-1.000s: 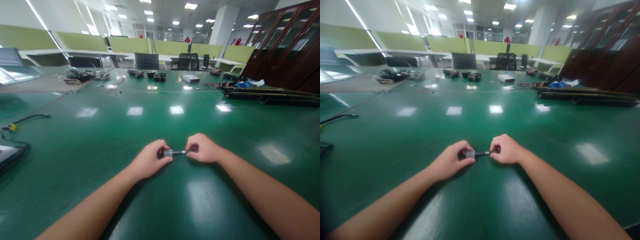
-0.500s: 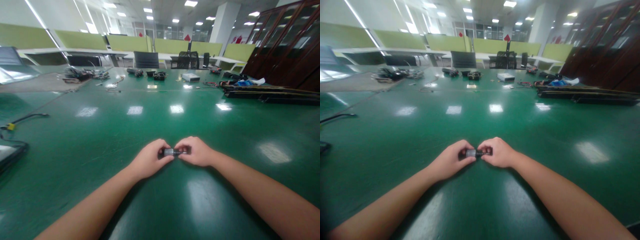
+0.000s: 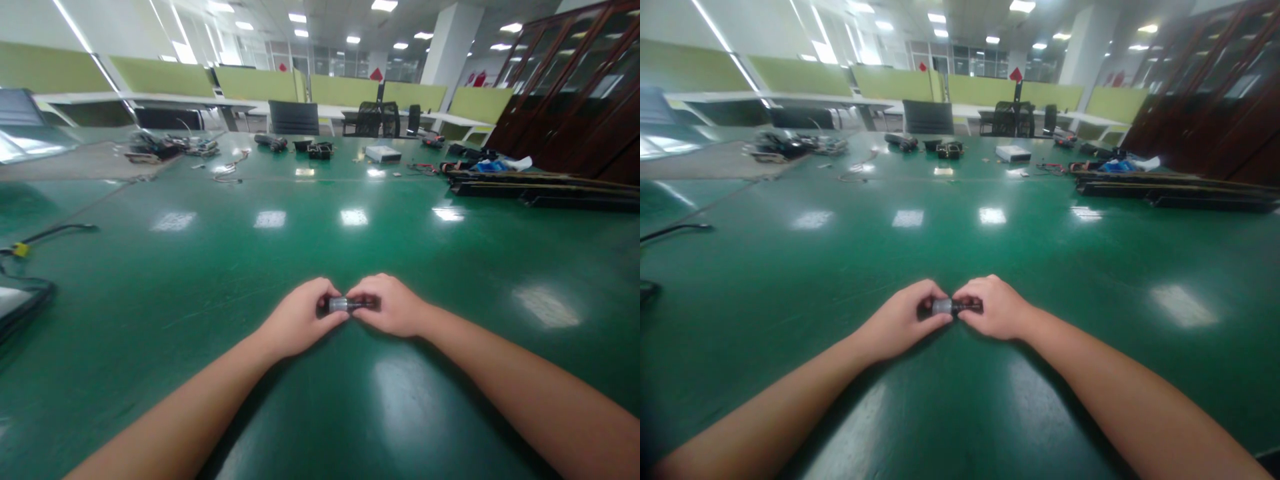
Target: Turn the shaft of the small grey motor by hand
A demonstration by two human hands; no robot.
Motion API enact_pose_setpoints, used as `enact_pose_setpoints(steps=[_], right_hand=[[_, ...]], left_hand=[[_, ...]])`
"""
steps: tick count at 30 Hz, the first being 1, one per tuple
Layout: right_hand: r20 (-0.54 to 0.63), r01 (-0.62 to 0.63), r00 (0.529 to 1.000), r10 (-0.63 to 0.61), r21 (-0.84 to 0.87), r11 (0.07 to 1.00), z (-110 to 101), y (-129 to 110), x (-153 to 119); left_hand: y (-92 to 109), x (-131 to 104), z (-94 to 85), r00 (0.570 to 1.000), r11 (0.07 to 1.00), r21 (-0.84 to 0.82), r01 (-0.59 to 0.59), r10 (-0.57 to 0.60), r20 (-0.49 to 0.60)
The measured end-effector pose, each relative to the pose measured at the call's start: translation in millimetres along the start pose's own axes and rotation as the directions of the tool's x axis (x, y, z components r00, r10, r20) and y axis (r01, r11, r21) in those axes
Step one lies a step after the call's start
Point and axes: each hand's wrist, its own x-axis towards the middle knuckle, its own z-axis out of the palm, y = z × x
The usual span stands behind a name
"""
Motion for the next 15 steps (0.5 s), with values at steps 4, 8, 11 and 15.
enact_pose_setpoints(steps=[4, 8, 11, 15], right_hand=[[0.007, -0.002, 1.000, 0.002, 0.013, 1.000, 0.8, -0.5, 0.7], [0.011, -0.004, 1.000, 0.004, 0.013, 1.000, 0.9, -0.4, 2.2], [0.007, -0.008, 1.000, 0.008, 0.023, 1.000, 1.0, -0.3, 2.5], [0.001, -0.006, 1.000, 0.006, 0.041, 0.999, 0.5, -0.1, 2.5]], left_hand=[[-0.6, 0.0, 0.3, 1.000, 1.000, -0.010, 0.003, -0.003, -0.004], [-1.3, -0.5, 0.1, 1.000, 1.000, -0.016, -0.002, 0.002, -0.004], [-1.5, -0.7, -0.4, 1.000, 1.000, -0.018, -0.003, 0.003, -0.002], [-1.2, -0.8, -1.1, 1.000, 1.000, -0.024, -0.002, 0.002, -0.005]])
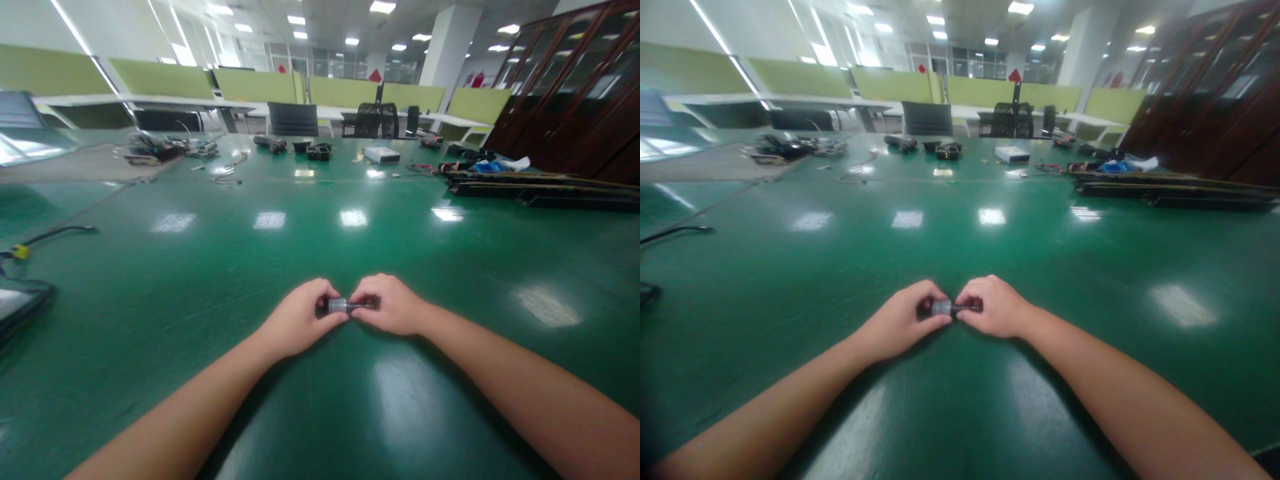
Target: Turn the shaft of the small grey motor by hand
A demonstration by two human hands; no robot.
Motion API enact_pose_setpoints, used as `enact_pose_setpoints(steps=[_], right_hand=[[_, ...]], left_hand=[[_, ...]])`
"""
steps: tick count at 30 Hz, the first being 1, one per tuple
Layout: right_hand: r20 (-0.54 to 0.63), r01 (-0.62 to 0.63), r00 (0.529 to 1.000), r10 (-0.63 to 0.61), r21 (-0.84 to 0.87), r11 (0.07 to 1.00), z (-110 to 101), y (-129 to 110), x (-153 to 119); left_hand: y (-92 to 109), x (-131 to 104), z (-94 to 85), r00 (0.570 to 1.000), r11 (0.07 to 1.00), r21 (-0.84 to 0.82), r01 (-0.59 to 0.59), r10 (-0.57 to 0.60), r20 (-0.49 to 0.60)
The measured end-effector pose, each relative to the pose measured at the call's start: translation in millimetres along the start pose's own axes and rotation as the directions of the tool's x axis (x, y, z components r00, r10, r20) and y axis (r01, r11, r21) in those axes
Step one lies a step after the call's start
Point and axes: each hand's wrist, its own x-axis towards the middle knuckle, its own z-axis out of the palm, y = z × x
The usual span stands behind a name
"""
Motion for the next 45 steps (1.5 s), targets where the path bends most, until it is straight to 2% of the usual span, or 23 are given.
enact_pose_setpoints(steps=[26, 45], right_hand=[[-0.022, -0.010, 1.000, 0.010, 0.011, 1.000, -3.4, 0.7, -3.1], [-0.023, -0.027, 0.999, 0.027, -0.012, 1.000, -9.5, 3.2, -6.0]], left_hand=[[1.0, -0.9, -0.3, 0.999, 0.999, 0.009, 0.031, -0.031, 0.009], [0.2, -2.9, -0.8, 1.000, 1.000, -0.007, 0.010, -0.010, 0.007]])
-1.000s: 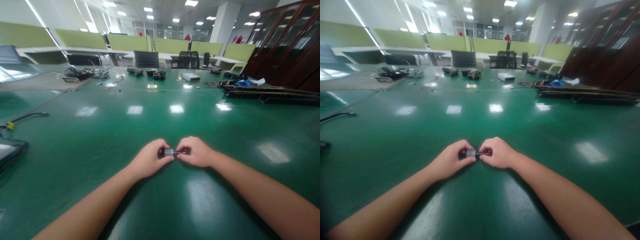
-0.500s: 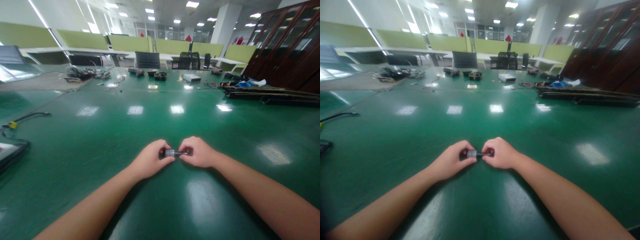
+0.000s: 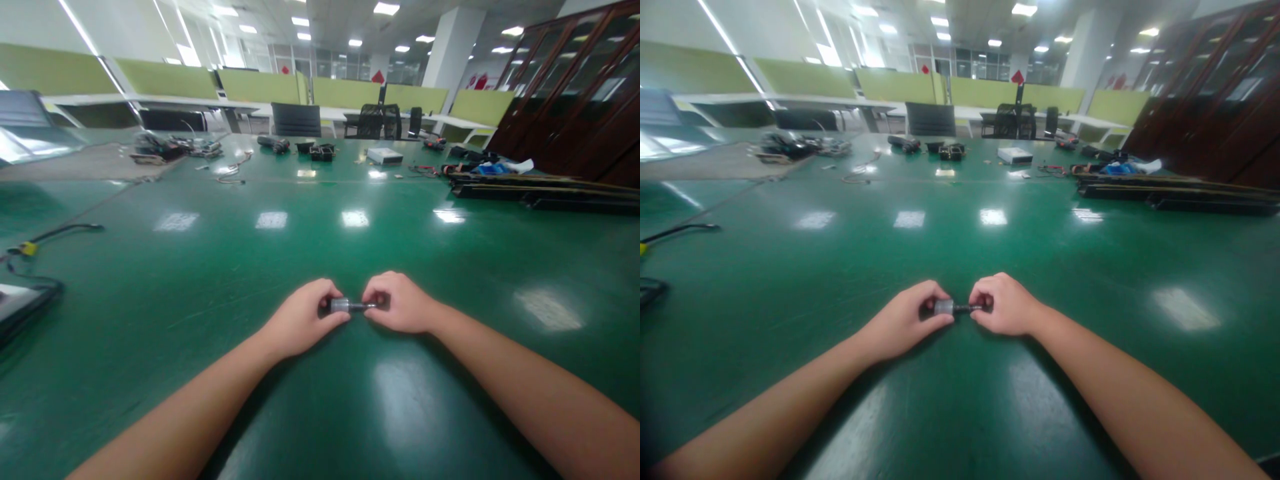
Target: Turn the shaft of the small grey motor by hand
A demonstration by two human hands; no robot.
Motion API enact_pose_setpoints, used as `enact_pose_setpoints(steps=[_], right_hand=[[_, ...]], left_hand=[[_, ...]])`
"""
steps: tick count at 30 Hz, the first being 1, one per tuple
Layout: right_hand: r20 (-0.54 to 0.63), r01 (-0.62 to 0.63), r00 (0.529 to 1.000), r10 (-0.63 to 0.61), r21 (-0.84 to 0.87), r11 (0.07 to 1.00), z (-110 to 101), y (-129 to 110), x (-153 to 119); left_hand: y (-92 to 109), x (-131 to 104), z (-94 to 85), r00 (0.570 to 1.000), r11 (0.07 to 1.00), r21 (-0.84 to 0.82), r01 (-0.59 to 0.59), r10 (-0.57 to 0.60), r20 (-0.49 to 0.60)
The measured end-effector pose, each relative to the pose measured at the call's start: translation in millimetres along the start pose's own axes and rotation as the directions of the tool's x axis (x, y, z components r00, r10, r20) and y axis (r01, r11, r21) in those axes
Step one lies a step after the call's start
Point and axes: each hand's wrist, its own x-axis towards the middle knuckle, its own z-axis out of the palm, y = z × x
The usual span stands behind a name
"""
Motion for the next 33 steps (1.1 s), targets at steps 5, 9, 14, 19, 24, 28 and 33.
enact_pose_setpoints(steps=[5, 9, 14, 19, 24, 28, 33], right_hand=[[0.003, -0.009, 1.000, 0.009, -0.011, 1.000, -1, 0, 0], [0.006, -0.017, 1.000, 0.017, -0.031, 0.999, -2, 2, -1], [0.033, -0.014, 0.999, 0.016, -0.049, 0.999, -6, 4, -3], [0.068, -0.044, 0.997, 0.046, -0.033, 0.998, -14, 5, -4], [0.074, -0.081, 0.994, 0.081, -0.006, 0.997, -18, 5, -5], [0.067, -0.094, 0.993, 0.092, 0.019, 0.995, -16, 7, -6], [0.053, -0.066, 0.997, 0.064, 0.038, 0.997, -9, 8, -4]], left_hand=[[0, 0, -0.2, 1.000, 1.000, -0.005, 0.001, -0.001, -0.001], [1, 0, -0.4, 1.000, 1.000, 0.000, 0.002, -0.002, -0.001], [2, -1, -1.1, 1.000, 1.000, 0.012, 0.004, -0.004, 0.000], [0, -3, -0.9, 1.000, 1.000, 0.007, -0.014, 0.014, -0.005], [2, -4, -2.1, 1.000, 1.000, 0.005, -0.017, 0.017, -0.004], [3, -4, -3.2, 1.000, 1.000, -0.002, -0.020, 0.020, -0.005], [2, -3, -2.4, 1.000, 1.000, 0.003, -0.012, 0.012, -0.005]])
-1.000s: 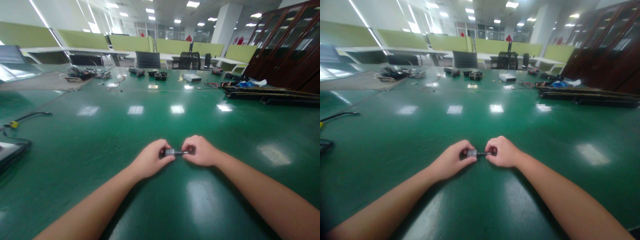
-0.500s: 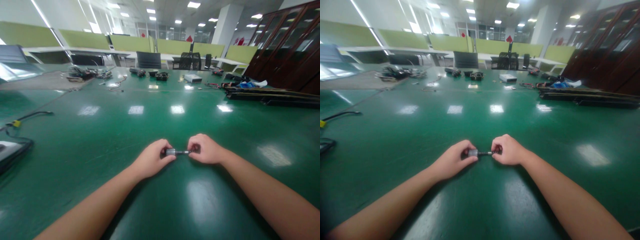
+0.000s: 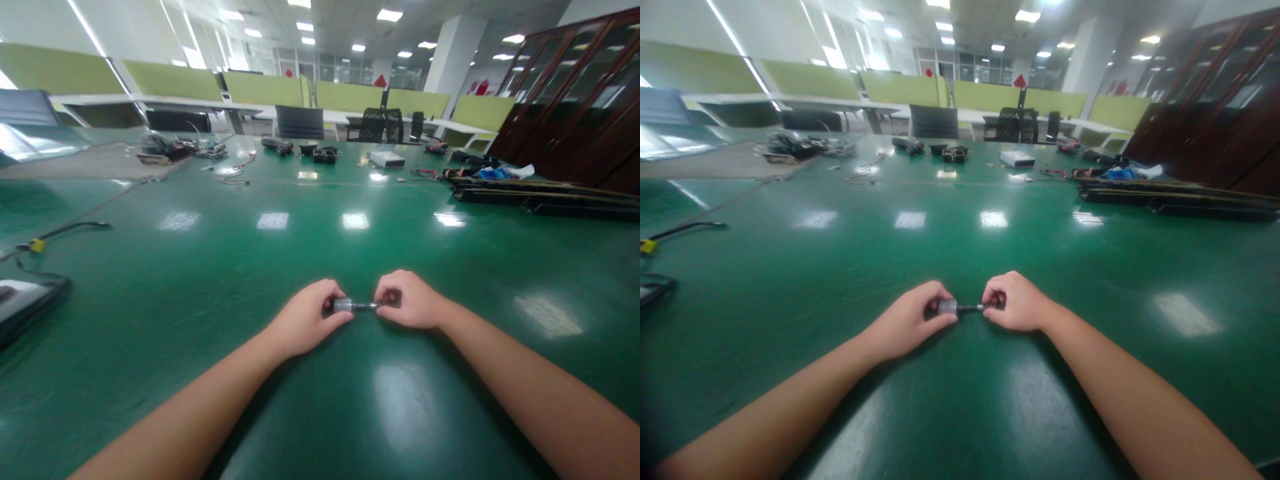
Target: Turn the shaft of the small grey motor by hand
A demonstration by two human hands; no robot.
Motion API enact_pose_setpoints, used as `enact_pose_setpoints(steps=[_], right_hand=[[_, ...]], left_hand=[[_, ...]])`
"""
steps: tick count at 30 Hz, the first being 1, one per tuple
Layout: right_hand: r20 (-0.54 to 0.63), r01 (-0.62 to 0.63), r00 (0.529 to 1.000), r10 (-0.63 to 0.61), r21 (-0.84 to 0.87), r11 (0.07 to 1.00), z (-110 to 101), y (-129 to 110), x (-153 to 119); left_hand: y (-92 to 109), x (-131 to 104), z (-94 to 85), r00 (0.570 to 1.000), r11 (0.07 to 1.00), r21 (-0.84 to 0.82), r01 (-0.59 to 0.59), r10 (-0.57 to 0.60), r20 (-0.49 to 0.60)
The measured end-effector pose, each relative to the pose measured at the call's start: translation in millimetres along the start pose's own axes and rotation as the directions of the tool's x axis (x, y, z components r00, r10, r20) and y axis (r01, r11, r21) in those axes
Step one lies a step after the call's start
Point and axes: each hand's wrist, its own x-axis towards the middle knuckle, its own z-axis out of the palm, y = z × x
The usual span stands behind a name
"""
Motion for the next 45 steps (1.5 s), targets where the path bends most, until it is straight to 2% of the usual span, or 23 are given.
enact_pose_setpoints(steps=[7, 12, 26, 45], right_hand=[[-0.014, 0.062, 0.998, -0.063, -0.051, 0.997, 15, -13, 8], [-0.055, -0.008, 0.998, 0.009, 0.016, 1.000, 22, -17, 7], [-0.004, 0.099, 0.995, -0.100, -0.104, 0.990, 23, -13, 9], [-0.022, 0.105, 0.994, -0.107, -0.091, 0.990, 19, -12, 8]], left_hand=[[-1, 1, 0.9, 1.000, 1.000, 0.014, 0.014, -0.014, -0.007], [-2, 1, 1.6, 1.000, 1.000, 0.005, 0.010, -0.010, -0.008], [-3, 2, 2.8, 1.000, 1.000, -0.010, 0.017, -0.018, -0.015], [-1, 4, 1.3, 1.000, 1.000, -0.004, 0.011, -0.011, -0.007]])
